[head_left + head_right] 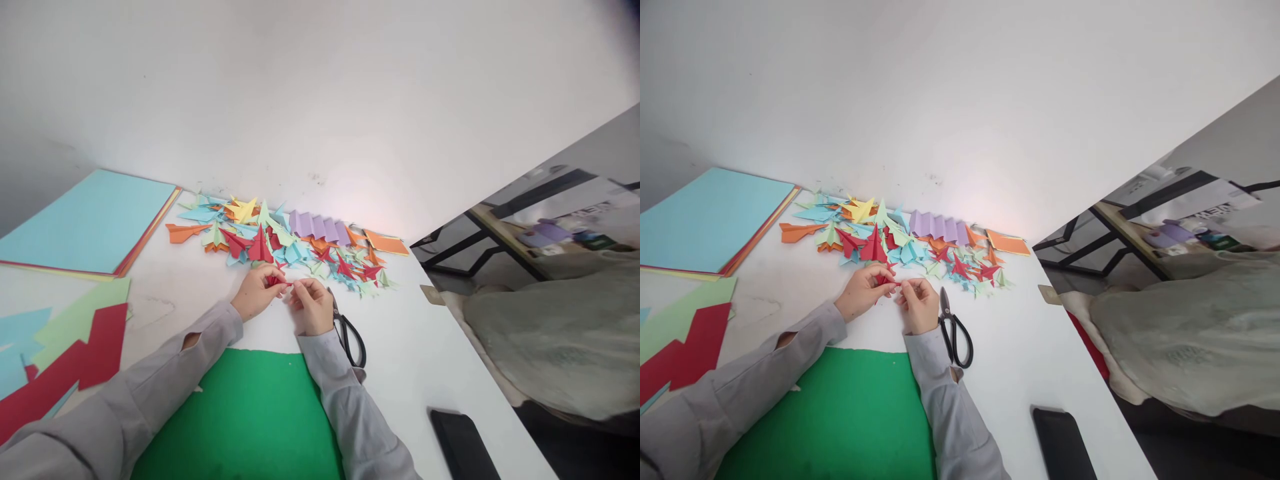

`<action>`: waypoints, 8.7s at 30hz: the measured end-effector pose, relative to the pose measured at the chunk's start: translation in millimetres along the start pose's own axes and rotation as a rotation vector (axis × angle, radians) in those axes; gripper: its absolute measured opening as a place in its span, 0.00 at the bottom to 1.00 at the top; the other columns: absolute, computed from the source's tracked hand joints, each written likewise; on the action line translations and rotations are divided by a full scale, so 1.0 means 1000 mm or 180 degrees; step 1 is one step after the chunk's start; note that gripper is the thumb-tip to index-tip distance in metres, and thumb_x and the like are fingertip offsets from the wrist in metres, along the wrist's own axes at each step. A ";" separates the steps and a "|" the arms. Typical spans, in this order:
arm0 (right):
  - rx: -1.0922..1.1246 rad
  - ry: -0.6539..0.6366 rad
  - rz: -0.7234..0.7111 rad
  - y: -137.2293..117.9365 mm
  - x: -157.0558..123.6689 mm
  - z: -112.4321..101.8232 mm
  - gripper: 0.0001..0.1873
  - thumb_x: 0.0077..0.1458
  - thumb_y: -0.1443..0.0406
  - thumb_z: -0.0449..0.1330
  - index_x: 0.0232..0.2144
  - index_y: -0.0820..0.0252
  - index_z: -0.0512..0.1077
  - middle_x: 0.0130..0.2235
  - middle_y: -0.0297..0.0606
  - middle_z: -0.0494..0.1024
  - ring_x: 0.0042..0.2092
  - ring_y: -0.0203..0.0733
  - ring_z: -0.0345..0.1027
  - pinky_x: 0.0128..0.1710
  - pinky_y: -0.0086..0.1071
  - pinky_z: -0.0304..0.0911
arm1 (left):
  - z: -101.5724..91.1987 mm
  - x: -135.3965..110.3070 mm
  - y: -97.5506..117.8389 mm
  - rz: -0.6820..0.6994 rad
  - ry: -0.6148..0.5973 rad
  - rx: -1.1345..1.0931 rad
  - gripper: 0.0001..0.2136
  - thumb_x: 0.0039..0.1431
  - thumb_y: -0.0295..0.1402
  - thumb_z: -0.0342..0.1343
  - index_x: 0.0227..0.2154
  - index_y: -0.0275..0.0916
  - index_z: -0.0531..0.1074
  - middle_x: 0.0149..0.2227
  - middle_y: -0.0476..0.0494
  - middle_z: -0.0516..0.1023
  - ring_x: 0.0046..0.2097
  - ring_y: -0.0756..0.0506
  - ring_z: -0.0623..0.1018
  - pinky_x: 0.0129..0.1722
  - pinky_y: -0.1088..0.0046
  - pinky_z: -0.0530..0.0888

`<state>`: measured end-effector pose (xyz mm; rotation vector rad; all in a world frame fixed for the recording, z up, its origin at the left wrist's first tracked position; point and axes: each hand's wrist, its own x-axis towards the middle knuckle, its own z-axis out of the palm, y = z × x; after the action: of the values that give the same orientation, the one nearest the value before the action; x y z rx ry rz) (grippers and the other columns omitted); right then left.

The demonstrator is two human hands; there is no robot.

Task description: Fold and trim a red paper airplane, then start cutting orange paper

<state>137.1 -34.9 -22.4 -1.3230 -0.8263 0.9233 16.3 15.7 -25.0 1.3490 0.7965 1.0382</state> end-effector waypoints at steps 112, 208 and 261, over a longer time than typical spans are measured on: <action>-0.0698 -0.0360 -0.1586 -0.001 -0.006 -0.002 0.07 0.52 0.67 0.57 0.34 0.56 0.74 0.31 0.37 0.73 0.29 0.36 0.67 0.25 0.30 0.63 | -0.006 -0.003 0.025 -0.1518 -0.0562 -0.1574 0.10 0.37 0.28 0.66 0.26 0.30 0.75 0.21 0.46 0.73 0.24 0.53 0.71 0.24 0.76 0.65; 0.0148 -0.0592 0.0125 0.000 0.001 -0.008 0.11 0.40 0.59 0.66 0.24 0.60 0.74 0.20 0.33 0.75 0.20 0.32 0.65 0.19 0.26 0.59 | -0.003 -0.003 0.018 -0.1153 -0.0395 -0.1111 0.07 0.44 0.30 0.62 0.23 0.29 0.71 0.35 0.38 0.75 0.23 0.54 0.73 0.21 0.76 0.68; -0.0110 -0.0652 0.0145 -0.004 0.002 0.000 0.12 0.42 0.57 0.62 0.19 0.60 0.72 0.16 0.31 0.70 0.18 0.31 0.58 0.20 0.28 0.53 | 0.002 -0.006 0.024 -0.0516 -0.0257 -0.0405 0.08 0.44 0.33 0.61 0.21 0.32 0.72 0.22 0.47 0.72 0.24 0.52 0.72 0.25 0.75 0.70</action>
<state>138.2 -33.4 -18.7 -1.2958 -0.9764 1.0981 13.0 7.9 -1.6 1.1903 0.7540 0.8869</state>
